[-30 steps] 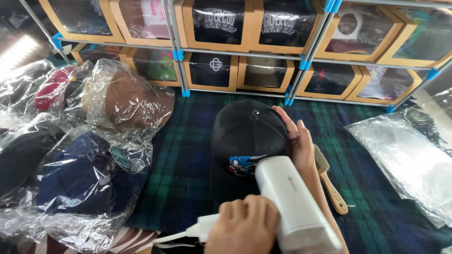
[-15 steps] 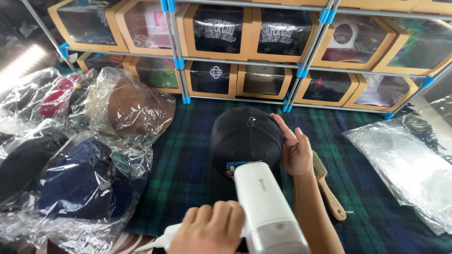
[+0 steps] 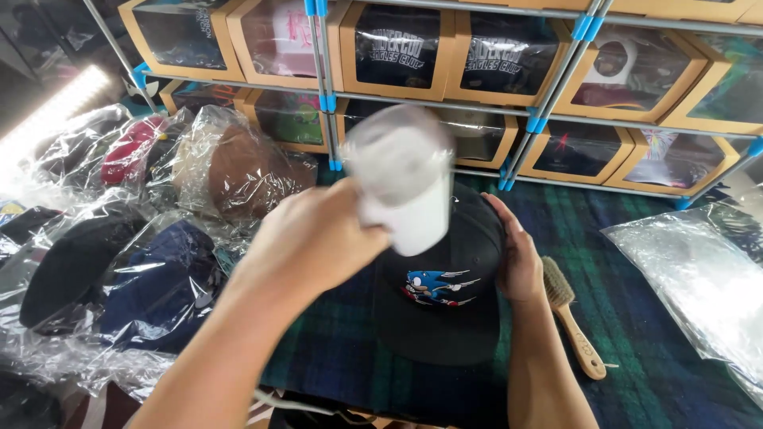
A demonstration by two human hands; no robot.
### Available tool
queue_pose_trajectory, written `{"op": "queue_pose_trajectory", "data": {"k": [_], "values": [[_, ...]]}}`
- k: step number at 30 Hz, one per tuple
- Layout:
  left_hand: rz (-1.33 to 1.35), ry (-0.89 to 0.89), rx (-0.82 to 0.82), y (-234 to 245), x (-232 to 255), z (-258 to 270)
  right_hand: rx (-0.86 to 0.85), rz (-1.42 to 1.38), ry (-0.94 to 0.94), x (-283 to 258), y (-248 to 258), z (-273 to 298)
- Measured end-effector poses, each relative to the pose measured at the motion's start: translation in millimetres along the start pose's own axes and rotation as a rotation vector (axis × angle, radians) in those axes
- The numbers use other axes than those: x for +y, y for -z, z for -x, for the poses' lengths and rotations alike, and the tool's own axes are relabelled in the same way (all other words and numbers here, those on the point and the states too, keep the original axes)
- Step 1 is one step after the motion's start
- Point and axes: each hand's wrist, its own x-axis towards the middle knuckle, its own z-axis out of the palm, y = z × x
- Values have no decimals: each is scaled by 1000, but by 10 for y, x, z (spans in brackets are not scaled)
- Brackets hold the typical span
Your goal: The person steams a black cap with a hand-held steamer, brushes it with a wooden-handled brush, and then places the cap into a clear plastic bag.
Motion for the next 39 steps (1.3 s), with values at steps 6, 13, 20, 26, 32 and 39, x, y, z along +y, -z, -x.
{"op": "queue_pose_trajectory", "data": {"k": [6,13,20,26,32,39], "values": [[538,67,209,-1209,-1226,110,149,361,129,-115,-250,99],[888,328,113,-1084,-1130,-298,146,311,130,-59,-280,102],[1241,468,1,-1373,-1348,-337,182,358,138,-100,-268,83],[839,408,3,-881,-1021,-259,187,378,135,-82,-260,75],[99,30,108,-1,-286,-645,136,405,242,3,-137,38],[-239,-113,-24,193,23,-949,131,414,272,12,-135,40]]}}
